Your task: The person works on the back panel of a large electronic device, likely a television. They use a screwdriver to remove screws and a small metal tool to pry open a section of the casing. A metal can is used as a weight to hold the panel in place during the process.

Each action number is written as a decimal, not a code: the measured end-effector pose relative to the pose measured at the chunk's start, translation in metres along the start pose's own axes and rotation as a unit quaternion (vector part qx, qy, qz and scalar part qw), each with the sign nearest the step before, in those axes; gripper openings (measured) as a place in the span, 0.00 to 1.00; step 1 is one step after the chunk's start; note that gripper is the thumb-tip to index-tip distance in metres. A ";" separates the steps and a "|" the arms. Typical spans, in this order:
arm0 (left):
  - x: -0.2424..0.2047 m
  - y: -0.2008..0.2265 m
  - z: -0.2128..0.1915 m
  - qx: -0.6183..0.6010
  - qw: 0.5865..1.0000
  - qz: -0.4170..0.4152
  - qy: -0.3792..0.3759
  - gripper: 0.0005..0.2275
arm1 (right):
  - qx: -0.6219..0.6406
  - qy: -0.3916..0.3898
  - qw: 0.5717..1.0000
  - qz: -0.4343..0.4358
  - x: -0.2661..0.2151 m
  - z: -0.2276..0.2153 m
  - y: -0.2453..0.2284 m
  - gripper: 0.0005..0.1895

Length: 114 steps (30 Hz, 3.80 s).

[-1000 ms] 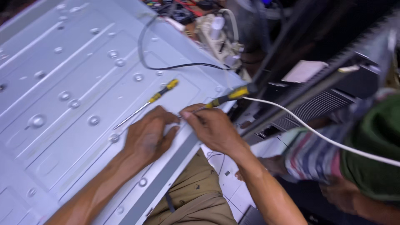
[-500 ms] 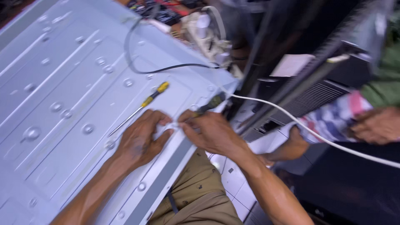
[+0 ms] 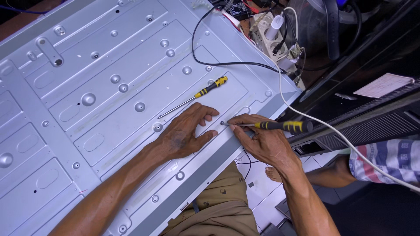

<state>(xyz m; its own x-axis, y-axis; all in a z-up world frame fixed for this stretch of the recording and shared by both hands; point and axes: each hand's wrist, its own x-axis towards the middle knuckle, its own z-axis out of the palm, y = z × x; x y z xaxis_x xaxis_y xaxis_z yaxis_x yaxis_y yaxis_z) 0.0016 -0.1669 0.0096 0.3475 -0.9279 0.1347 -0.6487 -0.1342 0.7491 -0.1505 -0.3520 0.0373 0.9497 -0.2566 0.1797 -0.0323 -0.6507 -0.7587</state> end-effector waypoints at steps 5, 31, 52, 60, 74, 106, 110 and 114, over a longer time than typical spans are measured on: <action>-0.019 0.008 -0.013 -0.008 1.000 0.019 0.022 0.13 | 0.020 0.041 0.999 -0.024 0.000 0.010 0.005 0.08; -0.103 0.018 -0.044 0.010 0.994 -0.010 0.112 0.11 | 0.027 0.014 0.990 -0.137 0.005 0.035 -0.085 0.12; -0.072 0.104 -0.058 -0.319 0.892 0.304 0.100 0.38 | -0.023 -0.040 0.984 -0.174 -0.001 0.030 -0.055 0.39; -0.085 0.080 -0.069 -0.152 0.939 0.250 0.179 0.30 | -0.013 -0.024 0.991 -0.130 0.009 0.044 -0.075 0.14; -0.360 -0.005 -0.136 0.081 0.889 -0.095 0.440 0.10 | -0.052 -0.357 0.846 -0.392 0.032 0.265 -0.272 0.12; -0.504 0.007 -0.108 0.352 0.672 -0.553 0.344 0.20 | -0.082 -0.397 0.735 -0.543 0.008 0.411 -0.337 0.15; -0.502 0.011 -0.111 0.368 0.673 -0.553 0.326 0.20 | -0.071 -0.438 0.734 -0.514 0.015 0.402 -0.335 0.15; -0.489 0.017 -0.117 0.388 0.669 -0.582 0.252 0.20 | -0.068 -0.442 0.742 -0.499 0.027 0.377 -0.331 0.12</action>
<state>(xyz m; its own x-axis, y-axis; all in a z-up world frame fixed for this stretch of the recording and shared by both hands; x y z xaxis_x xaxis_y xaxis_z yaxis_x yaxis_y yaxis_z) -0.0998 0.3256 0.0325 0.9799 0.1712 0.1024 0.1720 -0.9851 0.0011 0.0034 0.1257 0.0572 0.3537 0.9317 0.0824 0.8502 -0.2836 -0.4435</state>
